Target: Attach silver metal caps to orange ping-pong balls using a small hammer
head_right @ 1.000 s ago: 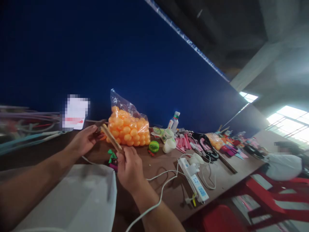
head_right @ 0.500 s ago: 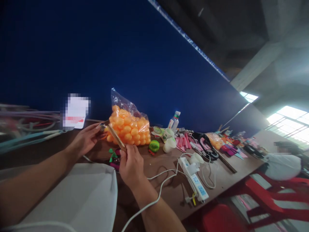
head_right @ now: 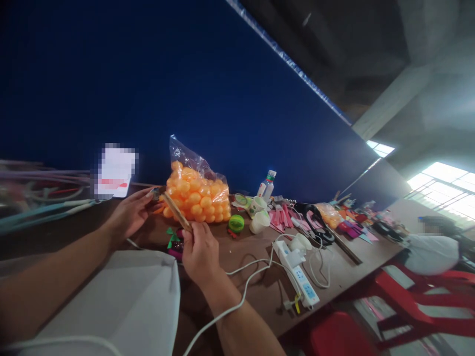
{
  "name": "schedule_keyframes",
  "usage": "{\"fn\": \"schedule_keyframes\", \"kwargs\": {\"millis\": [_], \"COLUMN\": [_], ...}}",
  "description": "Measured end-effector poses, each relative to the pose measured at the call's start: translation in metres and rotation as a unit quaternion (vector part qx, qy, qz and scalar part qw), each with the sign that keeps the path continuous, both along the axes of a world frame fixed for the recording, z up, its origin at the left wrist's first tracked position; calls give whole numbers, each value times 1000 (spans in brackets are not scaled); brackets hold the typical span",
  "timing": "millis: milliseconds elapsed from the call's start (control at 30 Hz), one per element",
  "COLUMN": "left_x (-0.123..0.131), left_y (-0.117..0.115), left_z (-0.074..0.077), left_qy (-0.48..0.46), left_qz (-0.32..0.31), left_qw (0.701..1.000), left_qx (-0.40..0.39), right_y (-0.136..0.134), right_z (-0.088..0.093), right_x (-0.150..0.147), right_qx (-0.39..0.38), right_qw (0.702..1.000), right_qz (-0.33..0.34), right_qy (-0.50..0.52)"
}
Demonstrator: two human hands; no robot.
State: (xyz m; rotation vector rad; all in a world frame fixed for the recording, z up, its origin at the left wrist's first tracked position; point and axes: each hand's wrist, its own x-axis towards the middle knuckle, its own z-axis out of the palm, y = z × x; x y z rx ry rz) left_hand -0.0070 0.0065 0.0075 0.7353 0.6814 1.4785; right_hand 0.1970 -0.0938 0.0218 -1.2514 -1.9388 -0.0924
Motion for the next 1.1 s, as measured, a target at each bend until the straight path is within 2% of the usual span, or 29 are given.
{"fn": "schedule_keyframes", "kwargs": {"millis": [933, 1100], "left_x": [2, 0], "left_y": [-1, 1], "left_z": [2, 1], "left_qy": [-15, -42], "left_qz": [-8, -1], "left_qw": [1000, 999], "left_qx": [-8, -13], "right_y": [0, -3], "right_z": [3, 10], "right_x": [4, 5], "right_qx": [-31, -16], "right_qw": [999, 999], "right_qz": [-11, 32], "right_qy": [-15, 15]}}
